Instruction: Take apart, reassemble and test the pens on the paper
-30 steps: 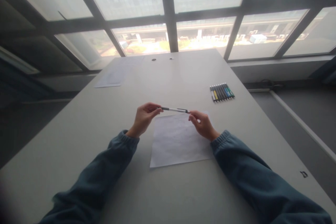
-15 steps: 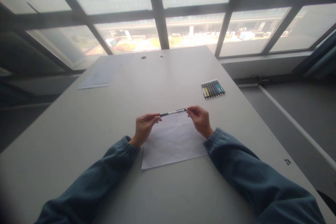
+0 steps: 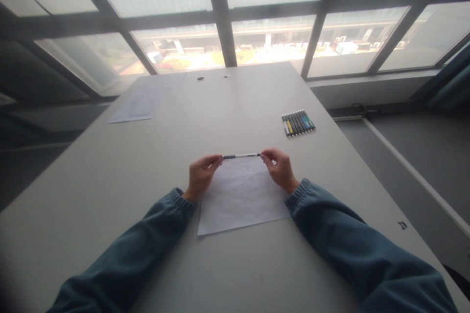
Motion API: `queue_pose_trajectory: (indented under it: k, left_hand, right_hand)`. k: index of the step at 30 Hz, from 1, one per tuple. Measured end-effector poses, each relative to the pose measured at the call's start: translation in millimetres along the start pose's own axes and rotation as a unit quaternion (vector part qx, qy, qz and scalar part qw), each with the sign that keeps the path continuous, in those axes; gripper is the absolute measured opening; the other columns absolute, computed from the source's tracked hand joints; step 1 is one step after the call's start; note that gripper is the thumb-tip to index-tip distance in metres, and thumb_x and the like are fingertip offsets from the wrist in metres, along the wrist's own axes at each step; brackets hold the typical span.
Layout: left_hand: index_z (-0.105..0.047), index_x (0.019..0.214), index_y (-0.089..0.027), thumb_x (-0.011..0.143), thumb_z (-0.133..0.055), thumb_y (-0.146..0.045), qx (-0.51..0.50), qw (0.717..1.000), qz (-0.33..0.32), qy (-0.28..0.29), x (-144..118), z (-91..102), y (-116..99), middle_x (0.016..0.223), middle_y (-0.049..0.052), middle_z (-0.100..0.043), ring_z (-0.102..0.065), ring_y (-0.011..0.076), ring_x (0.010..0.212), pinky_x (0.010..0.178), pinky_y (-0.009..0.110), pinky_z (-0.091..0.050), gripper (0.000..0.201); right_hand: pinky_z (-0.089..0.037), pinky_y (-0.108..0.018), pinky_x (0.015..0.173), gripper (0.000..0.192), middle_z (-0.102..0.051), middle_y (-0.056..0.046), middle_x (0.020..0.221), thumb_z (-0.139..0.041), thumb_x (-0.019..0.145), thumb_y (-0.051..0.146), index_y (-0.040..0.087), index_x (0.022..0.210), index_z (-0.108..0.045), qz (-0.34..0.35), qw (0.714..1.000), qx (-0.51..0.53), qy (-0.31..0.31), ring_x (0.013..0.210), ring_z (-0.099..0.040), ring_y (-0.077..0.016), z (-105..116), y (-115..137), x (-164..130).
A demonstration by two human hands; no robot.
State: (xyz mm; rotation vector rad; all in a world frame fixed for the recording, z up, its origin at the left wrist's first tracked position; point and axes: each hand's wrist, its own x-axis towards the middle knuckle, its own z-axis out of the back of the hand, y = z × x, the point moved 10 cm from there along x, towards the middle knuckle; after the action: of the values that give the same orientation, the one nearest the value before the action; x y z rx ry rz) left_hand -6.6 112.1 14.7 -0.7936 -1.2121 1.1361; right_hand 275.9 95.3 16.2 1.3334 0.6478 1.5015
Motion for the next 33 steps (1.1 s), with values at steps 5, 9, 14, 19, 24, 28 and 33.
queue_pose_trajectory:
  k: [5,9,14,19,24,28,33]
  left_hand:
    - [-0.078,0.095,-0.020,0.083,-0.076,-0.038,0.024,0.999,-0.035,0.004,-0.7,0.2,-9.9,0.094,0.007,-0.078,-0.071,0.0176,0.083,0.079,0.031,-0.058,0.023]
    - [-0.078,0.093,-0.019,0.085,-0.074,-0.037,0.026,0.997,-0.066,0.012,-0.6,-1.5,-20.4,0.092,0.007,-0.076,-0.069,0.0168,0.083,0.075,0.029,-0.055,0.020]
    - [-0.077,0.092,-0.020,0.086,-0.072,-0.037,0.027,0.997,-0.070,0.015,-0.8,-1.8,-24.9,0.091,0.007,-0.074,-0.067,0.0170,0.084,0.074,0.029,-0.054,0.019]
    - [-0.077,0.093,-0.020,0.086,-0.073,-0.035,0.033,0.997,-0.074,0.014,-1.3,-1.0,-25.9,0.091,0.006,-0.073,-0.066,0.0157,0.083,0.073,0.028,-0.053,0.017]
    - [-0.077,0.093,-0.020,0.087,-0.072,-0.038,0.041,0.996,-0.071,0.016,-1.3,-1.5,-26.6,0.092,0.007,-0.073,-0.067,0.0161,0.083,0.072,0.027,-0.054,0.020]
    - [-0.077,0.092,-0.020,0.086,-0.072,-0.038,0.035,0.996,-0.075,0.013,-1.6,-1.7,-28.7,0.090,0.007,-0.073,-0.066,0.0158,0.081,0.070,0.027,-0.053,0.019]
    - [-0.077,0.092,-0.020,0.087,-0.072,-0.036,0.040,0.996,-0.075,0.021,-1.0,-3.2,-28.9,0.089,0.006,-0.072,-0.065,0.0151,0.079,0.070,0.026,-0.052,0.018]
  right_hand:
    - [-0.056,-0.033,0.072,0.021,-0.072,-0.006,0.086,-0.068,0.090,0.040,0.019,0.092,-0.070,-0.003,1.000,-0.001,-0.001,0.074,-0.066,-0.0179,-0.2,-1.8,0.5]
    - [-0.056,-0.033,0.072,0.023,-0.072,-0.005,0.085,-0.067,0.090,0.041,0.019,0.092,-0.070,0.000,1.000,-0.004,-0.003,0.073,-0.066,-0.0175,0.2,-1.7,1.3]
    - [-0.056,-0.032,0.071,0.023,-0.071,-0.005,0.084,-0.067,0.090,0.042,0.019,0.091,-0.070,0.001,1.000,-0.005,-0.001,0.072,-0.066,-0.0174,-0.3,0.2,1.9]
    - [-0.056,-0.032,0.070,0.021,-0.071,-0.004,0.084,-0.068,0.090,0.040,0.020,0.092,-0.070,0.000,1.000,-0.007,-0.005,0.071,-0.066,-0.0168,0.0,-0.5,1.2]
    - [-0.056,-0.032,0.069,0.022,-0.072,-0.005,0.084,-0.068,0.090,0.041,0.020,0.092,-0.070,-0.001,1.000,-0.002,-0.009,0.070,-0.066,-0.0169,0.7,-0.7,1.1]
    - [-0.055,-0.032,0.069,0.020,-0.071,-0.005,0.084,-0.068,0.089,0.040,0.020,0.091,-0.070,-0.004,1.000,0.002,-0.011,0.070,-0.066,-0.0168,1.1,-0.4,1.6]
    - [-0.055,-0.032,0.068,0.020,-0.071,-0.004,0.082,-0.068,0.089,0.039,0.019,0.091,-0.069,-0.008,1.000,0.007,-0.010,0.069,-0.065,-0.0166,0.5,-1.2,2.0]
